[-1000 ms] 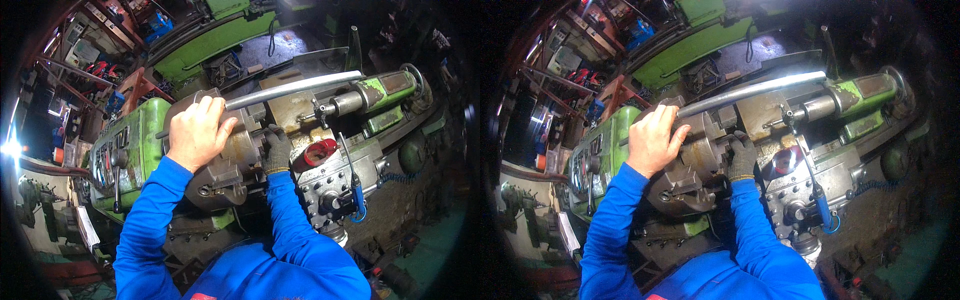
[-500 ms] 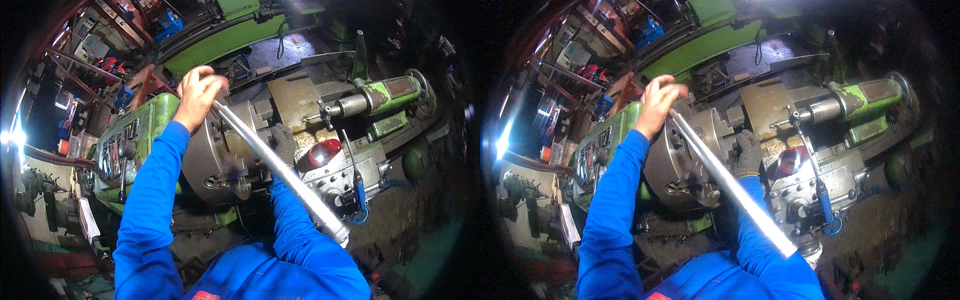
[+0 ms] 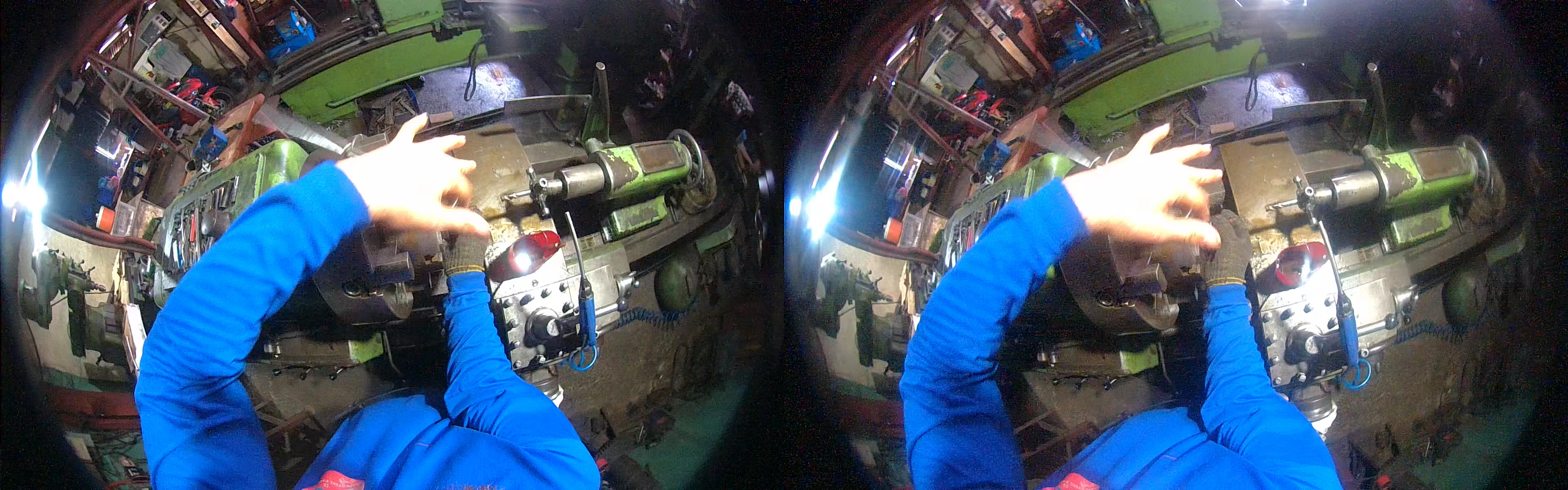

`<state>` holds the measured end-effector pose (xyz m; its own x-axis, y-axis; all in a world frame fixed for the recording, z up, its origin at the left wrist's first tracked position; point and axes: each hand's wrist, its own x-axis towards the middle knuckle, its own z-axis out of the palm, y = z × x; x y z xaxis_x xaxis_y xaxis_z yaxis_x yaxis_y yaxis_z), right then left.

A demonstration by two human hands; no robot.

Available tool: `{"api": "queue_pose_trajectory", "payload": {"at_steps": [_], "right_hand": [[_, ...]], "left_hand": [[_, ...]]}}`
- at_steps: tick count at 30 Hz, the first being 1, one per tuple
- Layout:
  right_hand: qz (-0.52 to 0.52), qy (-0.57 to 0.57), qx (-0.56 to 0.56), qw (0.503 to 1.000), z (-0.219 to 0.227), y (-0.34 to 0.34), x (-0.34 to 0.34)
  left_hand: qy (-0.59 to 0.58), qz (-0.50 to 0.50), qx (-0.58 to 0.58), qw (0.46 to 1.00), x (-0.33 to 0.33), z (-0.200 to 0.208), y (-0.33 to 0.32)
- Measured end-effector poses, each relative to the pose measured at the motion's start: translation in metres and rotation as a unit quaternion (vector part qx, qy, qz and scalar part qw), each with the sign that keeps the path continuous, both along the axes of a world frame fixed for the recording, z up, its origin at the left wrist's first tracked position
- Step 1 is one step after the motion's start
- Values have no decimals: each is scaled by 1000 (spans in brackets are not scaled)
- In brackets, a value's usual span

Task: The person operates a metal lathe in a workshop, using a wrench to tighten the chuck and adjusting the tool post and tailstock. They engage the lathe and perform a cutting pass on a cylindrical metal workpiece, then stop the machine and remove the finished part.

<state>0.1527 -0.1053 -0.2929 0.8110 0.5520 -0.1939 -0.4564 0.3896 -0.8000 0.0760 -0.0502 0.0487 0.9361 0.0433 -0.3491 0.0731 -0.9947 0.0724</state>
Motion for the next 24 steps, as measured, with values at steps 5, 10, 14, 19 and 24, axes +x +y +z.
{"api": "queue_pose_trajectory", "payload": {"at_steps": [5, 10, 14, 19, 24], "right_hand": [[50, 54, -9, 997, 30, -13, -16], [-43, -448, -164, 878, 21, -22, 0], [-11, -359, -179, 916, -26, -10, 1], [-24, -325, -153, 933, -5, -14, -8], [22, 227, 18, 973, 29, -14, -7]], "left_hand": [[-291, 156, 114, 937, -76, -28, -7], [-201, 297, 157, 920, -68, -36, 0], [-319, 207, 155, 912, -60, -70, 37], [-371, 185, 89, 906, -58, -74, 42], [-385, 124, 34, 914, -74, -75, 66]]}}
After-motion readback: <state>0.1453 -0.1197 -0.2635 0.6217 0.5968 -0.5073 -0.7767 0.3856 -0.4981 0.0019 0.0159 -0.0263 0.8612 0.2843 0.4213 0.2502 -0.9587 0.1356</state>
